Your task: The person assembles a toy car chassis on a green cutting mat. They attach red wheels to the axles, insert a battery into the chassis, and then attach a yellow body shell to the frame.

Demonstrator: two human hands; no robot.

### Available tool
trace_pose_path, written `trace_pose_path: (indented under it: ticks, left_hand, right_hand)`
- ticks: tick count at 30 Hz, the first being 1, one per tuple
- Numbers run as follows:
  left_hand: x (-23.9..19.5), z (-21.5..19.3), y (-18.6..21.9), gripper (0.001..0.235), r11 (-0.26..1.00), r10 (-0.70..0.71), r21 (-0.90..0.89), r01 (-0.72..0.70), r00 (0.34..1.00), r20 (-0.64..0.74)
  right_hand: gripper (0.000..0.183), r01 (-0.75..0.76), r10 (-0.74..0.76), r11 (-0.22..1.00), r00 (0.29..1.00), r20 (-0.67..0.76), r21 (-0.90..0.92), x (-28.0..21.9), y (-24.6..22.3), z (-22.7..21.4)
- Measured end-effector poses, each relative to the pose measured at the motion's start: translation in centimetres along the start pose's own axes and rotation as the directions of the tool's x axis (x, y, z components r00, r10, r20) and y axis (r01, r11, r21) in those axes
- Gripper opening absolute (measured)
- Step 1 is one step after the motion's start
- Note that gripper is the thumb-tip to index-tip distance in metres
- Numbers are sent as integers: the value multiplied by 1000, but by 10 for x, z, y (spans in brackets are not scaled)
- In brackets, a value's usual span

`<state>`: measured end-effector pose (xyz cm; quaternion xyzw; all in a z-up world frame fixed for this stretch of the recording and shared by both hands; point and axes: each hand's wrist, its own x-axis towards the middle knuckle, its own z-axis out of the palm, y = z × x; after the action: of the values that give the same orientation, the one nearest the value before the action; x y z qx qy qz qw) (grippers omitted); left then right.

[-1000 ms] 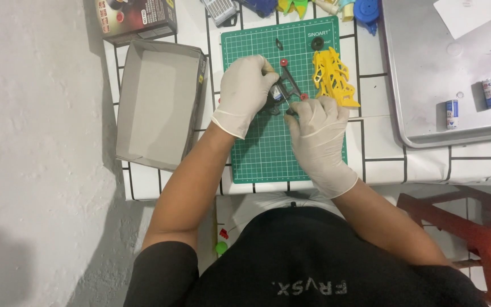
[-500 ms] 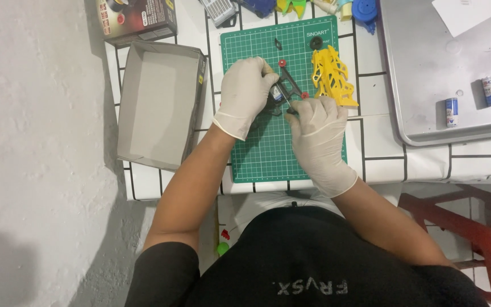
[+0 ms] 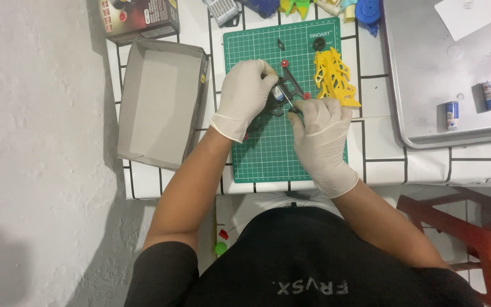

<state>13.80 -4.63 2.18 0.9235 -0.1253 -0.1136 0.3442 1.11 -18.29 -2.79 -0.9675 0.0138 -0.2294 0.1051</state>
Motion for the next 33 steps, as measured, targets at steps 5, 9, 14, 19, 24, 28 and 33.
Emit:
trace_pose_path:
  ticks: [5,9,14,19,24,28,33]
  left_hand:
    - [-10,-15,4,13,989,-43,-142,45,999,11]
    - [-28,-30,14,16,940,-69,-334,69,998,11]
    - [-25,-18,-19,20,806,-47,-590,38,999,-1]
    - [-28,-3,-42,28,639,-53,-769,8,998,-33]
    - [-49,-10,-33,36,492,-56,-868,66,997,44]
    - [-49,-2,-48,32,456,-1,-889,35,999,39]
    - [-63,-10,-41,36,398,13,-916,54,998,64]
  right_hand:
    - [29,-17,24,988,999,-48,151,0,5,-3]
    - [27,-56,85,929,994,-63,367,2,9,-3]
    - [26,-137,174,840,984,-22,524,7,3,-20]
    - [24,-209,205,749,976,80,629,14,-4,-36]
    - [30,-242,214,632,968,135,736,13,-5,-34]
    - [29,-248,229,570,963,139,783,11,-6,-36]
    - [22,-206,222,559,970,95,803,10,-1,-28]
